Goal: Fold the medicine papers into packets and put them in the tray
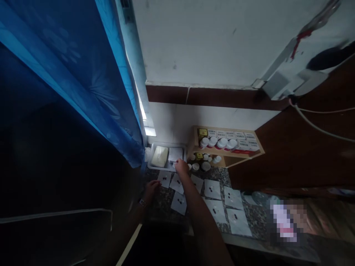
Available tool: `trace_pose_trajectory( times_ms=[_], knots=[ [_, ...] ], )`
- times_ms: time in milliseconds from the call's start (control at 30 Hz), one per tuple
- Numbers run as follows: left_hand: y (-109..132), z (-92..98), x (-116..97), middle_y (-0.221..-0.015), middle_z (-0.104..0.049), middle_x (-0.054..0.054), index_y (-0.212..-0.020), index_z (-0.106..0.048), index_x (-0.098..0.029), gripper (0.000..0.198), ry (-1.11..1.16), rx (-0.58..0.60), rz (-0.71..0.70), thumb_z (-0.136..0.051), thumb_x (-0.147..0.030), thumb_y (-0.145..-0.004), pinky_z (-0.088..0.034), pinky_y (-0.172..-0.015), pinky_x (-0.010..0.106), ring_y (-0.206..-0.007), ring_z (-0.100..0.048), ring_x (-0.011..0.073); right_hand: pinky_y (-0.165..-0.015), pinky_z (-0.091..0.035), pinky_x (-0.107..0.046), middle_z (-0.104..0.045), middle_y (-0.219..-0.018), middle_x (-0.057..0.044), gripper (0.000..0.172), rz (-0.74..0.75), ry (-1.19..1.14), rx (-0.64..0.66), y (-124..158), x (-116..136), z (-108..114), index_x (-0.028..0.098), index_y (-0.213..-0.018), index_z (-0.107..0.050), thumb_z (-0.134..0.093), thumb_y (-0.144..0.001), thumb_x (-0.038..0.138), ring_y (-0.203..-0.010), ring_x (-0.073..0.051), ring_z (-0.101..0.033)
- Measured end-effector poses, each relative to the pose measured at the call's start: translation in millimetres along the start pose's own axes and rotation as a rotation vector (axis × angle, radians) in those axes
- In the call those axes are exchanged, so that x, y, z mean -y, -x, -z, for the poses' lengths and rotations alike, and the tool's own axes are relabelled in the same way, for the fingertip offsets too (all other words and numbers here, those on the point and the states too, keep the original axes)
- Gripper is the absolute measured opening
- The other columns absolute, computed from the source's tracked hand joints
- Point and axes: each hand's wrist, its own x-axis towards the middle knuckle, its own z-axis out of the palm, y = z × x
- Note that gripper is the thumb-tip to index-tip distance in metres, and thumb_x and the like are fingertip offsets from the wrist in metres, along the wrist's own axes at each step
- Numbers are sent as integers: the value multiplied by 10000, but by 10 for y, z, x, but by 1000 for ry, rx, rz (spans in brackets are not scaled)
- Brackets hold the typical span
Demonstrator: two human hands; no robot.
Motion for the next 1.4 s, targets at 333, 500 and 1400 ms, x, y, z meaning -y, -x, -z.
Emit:
trace_pose_trajectory(
  times_ms=[333, 500, 1400],
  knots=[
    [-71, 351, 181, -638, -644, 5, -696, -634, -163, 254, 45, -124, 12, -682, -372, -562, -440, -532, 237, -557, -583, 136, -640, -382, -219, -706, -934, -68, 234, -3, 193, 36, -85, 82, -168, 231, -894, -704, -492, -799, 254, -847, -167, -626],
    [-92, 305, 148, -637, -629, 8, -680, -634, -163, 259, -3, -132, -2, -676, -388, -558, -454, -584, 256, -596, -588, 149, -641, -393, -219, -711, -906, -71, 227, 20, 247, 74, -56, 59, -207, 232, -881, -705, -499, -788, 213, -836, -166, -637],
    [-561, 184, 196, -486, -533, -17, -463, -512, -173, 202, -432, -264, -92, -688, -82, -499, -454, -744, 341, -754, -622, 239, -864, -372, -304, -604, -1161, -98, 296, 354, 307, 129, 1396, -114, -709, 188, -1042, -623, -444, -814, 130, -1076, -227, -514]
  ],
)
